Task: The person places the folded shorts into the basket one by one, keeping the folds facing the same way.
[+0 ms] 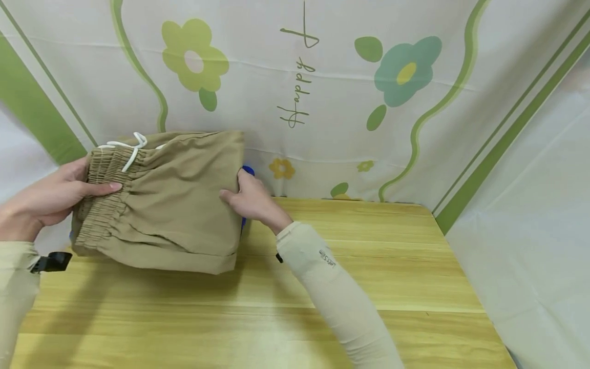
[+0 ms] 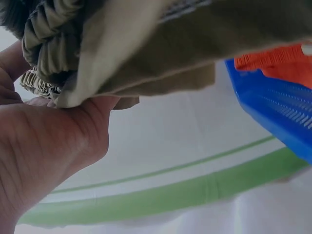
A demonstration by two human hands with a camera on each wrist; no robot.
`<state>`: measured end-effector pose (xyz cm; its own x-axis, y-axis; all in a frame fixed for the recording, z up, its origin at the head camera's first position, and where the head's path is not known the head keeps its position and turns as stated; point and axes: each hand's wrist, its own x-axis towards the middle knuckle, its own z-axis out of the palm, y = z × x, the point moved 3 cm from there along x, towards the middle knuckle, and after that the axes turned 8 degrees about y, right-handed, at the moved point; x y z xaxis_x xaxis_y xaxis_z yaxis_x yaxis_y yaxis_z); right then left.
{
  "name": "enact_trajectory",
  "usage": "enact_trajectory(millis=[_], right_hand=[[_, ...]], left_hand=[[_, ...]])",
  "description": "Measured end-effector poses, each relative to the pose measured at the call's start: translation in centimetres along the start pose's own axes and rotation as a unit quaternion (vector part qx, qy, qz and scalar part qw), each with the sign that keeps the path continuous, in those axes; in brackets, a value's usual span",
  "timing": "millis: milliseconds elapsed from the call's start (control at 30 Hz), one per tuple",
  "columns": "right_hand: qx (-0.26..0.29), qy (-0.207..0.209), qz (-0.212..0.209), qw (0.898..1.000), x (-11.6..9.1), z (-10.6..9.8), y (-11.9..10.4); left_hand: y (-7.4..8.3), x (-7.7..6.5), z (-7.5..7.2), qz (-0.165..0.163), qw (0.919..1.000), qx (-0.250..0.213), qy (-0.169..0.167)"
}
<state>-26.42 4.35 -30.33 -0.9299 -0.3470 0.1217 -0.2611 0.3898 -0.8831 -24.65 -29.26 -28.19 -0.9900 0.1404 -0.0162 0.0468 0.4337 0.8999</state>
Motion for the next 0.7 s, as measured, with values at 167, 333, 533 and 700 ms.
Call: enact_trajectory(millis=[167, 333, 533, 700], right_hand=[[-0.021, 0.001, 0.013, 1.0, 0.7, 0.8, -0.1], [-0.013, 0.003, 0.029, 0.999, 1.6, 1.5, 0.3], [0.02, 0.004, 0.047, 0.999, 2.6, 2.3, 1.5], [0.023, 0.011, 0.065, 0.998, 3.1, 2.6, 2.2]], left_hand=[[-0.4, 0.3, -0.9, -0.01, 0.9999, 0.013, 0.0], [-0.8, 0.7, -1.4, -0.032, 0.9991, 0.028, 0.004], [-1.4, 1.5, -1.3, -0.042, 0.9972, 0.061, -0.005], [-1.7, 2.3, -1.1, -0.049, 0.9961, 0.072, -0.014]])
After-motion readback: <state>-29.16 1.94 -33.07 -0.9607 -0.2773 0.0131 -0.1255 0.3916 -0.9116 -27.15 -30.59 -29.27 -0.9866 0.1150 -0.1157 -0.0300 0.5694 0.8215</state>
